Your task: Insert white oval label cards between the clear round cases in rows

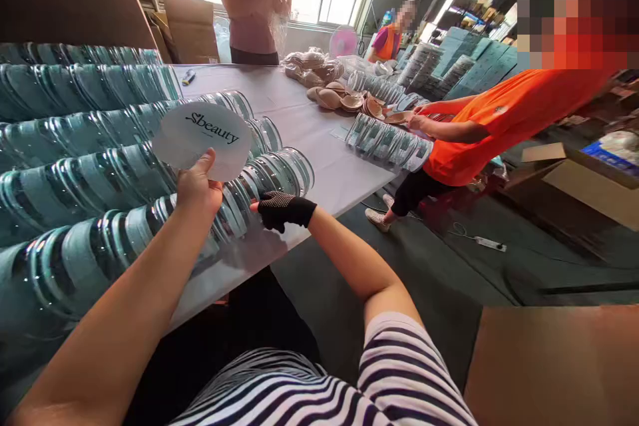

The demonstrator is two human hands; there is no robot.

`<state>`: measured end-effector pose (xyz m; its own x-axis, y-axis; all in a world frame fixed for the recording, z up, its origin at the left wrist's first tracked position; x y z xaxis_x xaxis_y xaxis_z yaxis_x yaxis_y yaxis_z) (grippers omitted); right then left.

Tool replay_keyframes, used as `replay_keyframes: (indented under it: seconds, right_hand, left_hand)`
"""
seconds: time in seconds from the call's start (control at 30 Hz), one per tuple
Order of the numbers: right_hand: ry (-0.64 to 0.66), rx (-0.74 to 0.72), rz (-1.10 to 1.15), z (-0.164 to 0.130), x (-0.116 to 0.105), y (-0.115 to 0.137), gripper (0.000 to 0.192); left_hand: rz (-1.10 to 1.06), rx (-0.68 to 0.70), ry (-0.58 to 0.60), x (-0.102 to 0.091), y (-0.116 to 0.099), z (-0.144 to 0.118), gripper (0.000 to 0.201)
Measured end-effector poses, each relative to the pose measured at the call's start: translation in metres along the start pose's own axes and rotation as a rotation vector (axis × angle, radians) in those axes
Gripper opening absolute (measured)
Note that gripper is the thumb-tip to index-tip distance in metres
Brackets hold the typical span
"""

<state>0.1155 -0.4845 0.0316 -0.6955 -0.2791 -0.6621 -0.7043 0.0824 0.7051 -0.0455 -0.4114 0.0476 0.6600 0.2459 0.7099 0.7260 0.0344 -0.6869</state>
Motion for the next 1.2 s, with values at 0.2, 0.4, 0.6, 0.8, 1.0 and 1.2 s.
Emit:
replay_keyframes:
  seconds: [0.2, 0.4, 0.6, 0.8, 1.0, 1.2]
  right_hand:
    - [-0.379, -0.229, -0.136, 0.005, -0.076, 0.046, 0.038]
    - [-0.778, -0.550, -0.246, -0.026, -0.090, 0.109, 0.065]
    - [-0.894, -0.469, -0.302, -0.038, -0.062, 0.127, 0.051]
    - [-1.019, -0.181, -0.427, -0.115, -0.083, 0.074, 0.061]
    - [-0.497, 0.006, -0.771, -0.122, -0.013, 0.032, 0.043]
    - [-0.321, -0.042, -0.774, -0.042, 0.012, 0.060, 0.047]
  left_hand:
    - [0.039, 0.104, 0.037, 0.008, -0.013, -0.010, 0.046]
    - [0.087, 0.208, 0.235, 0.004, -0.036, -0.043, 0.044]
    - [0.098, 0.159, 0.205, -0.017, -0.044, -0.046, 0.027]
    - [-0.017, 0.113, 0.074, -0.038, -0.069, -0.020, 0.055]
    - [-0.075, 0.058, 0.059, -0.044, -0.070, -0.004, 0.051]
    - [-0.064, 0.076, 0.085, -0.042, -0.069, -0.009, 0.048]
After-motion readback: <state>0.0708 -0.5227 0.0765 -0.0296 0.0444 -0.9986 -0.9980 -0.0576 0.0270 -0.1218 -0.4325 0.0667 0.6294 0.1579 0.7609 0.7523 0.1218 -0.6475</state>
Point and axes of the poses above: each hand's wrist, its own z-axis towards the middle knuckle, its own x-axis out of the palm, y = z × x, the point moved 10 cm from there along z, towards the middle knuckle, and after that the axes turned 2 degrees about y, right-handed, at the moved point
